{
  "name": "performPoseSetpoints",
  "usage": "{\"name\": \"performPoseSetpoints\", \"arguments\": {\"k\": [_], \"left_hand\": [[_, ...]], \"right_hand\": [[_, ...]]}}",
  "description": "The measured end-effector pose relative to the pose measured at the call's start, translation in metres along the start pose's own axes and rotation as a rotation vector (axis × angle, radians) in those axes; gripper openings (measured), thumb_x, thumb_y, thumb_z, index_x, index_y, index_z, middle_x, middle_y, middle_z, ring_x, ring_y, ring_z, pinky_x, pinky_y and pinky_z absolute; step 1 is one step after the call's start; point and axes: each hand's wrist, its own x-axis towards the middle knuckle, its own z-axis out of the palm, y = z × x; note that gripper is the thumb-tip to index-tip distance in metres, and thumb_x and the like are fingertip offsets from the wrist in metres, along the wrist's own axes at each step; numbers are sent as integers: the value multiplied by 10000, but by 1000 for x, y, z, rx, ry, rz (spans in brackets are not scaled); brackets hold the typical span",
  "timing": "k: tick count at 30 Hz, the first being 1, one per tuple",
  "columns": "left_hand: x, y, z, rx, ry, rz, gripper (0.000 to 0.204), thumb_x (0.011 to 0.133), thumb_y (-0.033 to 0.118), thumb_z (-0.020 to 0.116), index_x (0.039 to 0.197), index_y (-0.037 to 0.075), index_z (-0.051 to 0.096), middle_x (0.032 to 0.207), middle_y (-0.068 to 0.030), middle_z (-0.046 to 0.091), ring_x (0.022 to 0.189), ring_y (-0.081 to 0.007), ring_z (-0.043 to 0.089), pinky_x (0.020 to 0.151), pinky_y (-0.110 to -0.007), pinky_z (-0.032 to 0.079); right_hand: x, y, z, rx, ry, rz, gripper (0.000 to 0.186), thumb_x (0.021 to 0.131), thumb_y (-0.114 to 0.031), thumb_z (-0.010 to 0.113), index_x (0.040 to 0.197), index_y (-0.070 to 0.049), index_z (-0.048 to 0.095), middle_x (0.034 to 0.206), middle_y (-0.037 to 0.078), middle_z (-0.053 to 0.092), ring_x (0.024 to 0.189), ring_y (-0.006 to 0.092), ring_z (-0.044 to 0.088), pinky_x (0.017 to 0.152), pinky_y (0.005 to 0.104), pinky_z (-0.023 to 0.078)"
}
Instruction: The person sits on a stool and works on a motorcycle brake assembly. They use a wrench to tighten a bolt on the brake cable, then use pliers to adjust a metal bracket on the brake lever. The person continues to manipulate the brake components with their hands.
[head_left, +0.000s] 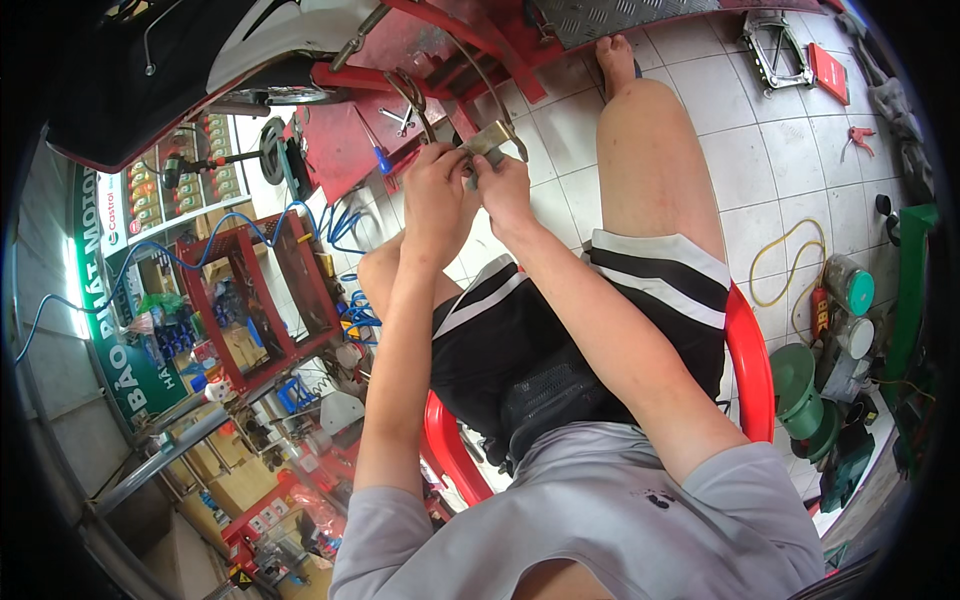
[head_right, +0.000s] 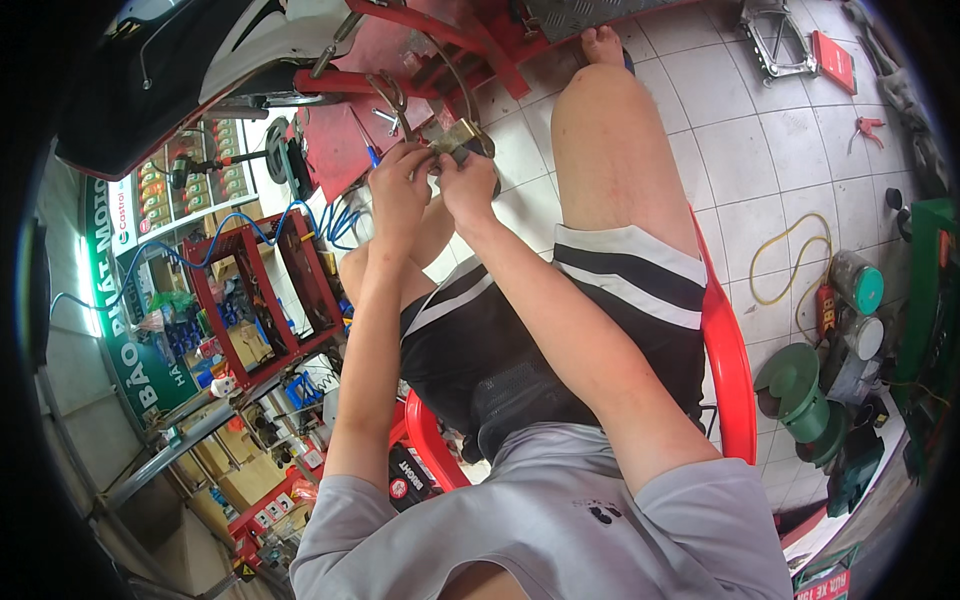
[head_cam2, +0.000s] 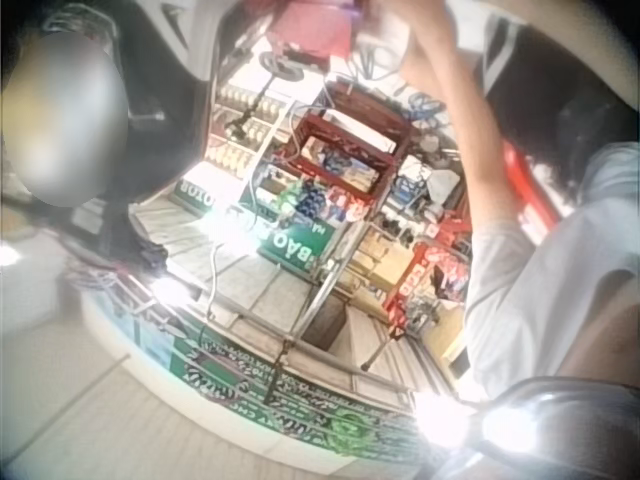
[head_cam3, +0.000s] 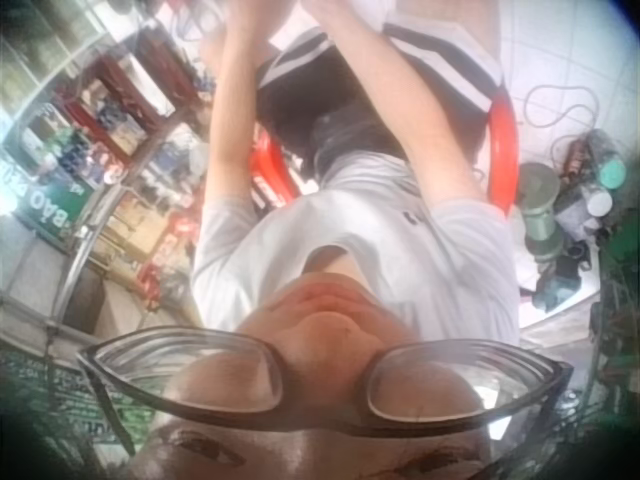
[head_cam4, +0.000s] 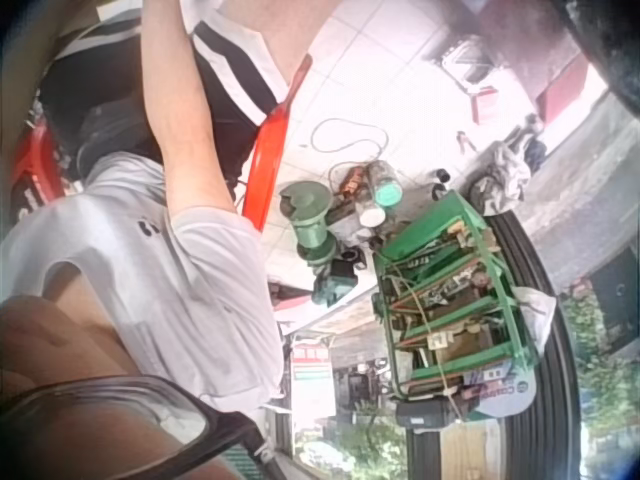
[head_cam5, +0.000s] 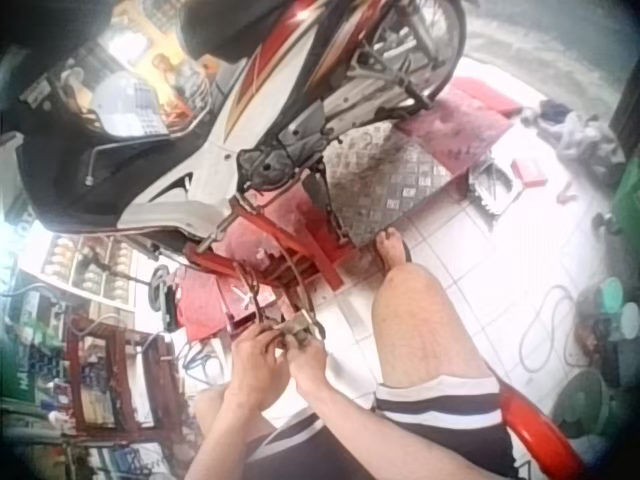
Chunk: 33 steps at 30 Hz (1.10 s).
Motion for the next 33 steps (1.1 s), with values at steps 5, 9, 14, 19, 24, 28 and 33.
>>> {"name": "performPoseSetpoints", "arguments": {"k": [5,9,14,19,24,28,33], "left_hand": [[3,-8,2,-37,-57,3,145,770,4,620,891,-7,700,920,-141,660,821,-330,644,747,-374,510],[3,-1,1,-4,-31,1,136,774,11,626,886,-7,701,923,-138,665,835,-323,646,755,-369,510],[1,2,-1,-38,-21,-73,127,763,7,639,873,-15,698,913,-135,675,820,-303,658,745,-348,516],[5,-9,5,-61,-32,-33,138,759,-12,635,883,-23,695,915,-141,681,783,-292,665,718,-334,522],[4,-10,5,-51,-24,-16,142,752,-7,648,885,-18,697,896,-142,678,759,-290,660,693,-336,517],[0,-13,5,-73,-34,-69,149,754,-9,644,891,-7,703,857,-137,668,749,-283,658,681,-332,515],[1,-2,3,-80,-40,-55,165,762,-24,625,897,8,713,891,-136,669,771,-276,662,694,-325,522]], "right_hand": [[7,13,-1,-89,20,-29,117,867,-28,574,921,23,665,825,99,689,760,166,656,700,308,490],[12,20,-5,-119,54,-54,122,862,-37,581,917,26,669,825,105,691,751,170,653,695,314,491],[3,13,-1,61,-4,8,115,898,-10,548,936,50,639,840,89,675,721,138,625,640,274,477],[6,10,-2,4,11,2,135,918,-52,555,900,46,645,752,46,635,608,81,501,554,262,396],[3,8,-2,28,-6,-11,141,920,-55,545,894,36,650,724,30,621,581,74,474,537,261,383],[-5,-4,1,84,-29,14,149,925,-60,537,900,32,651,757,30,628,629,79,507,567,263,397],[3,3,-3,97,-13,77,161,932,-58,522,908,37,650,798,37,635,681,86,535,600,264,409]]}}
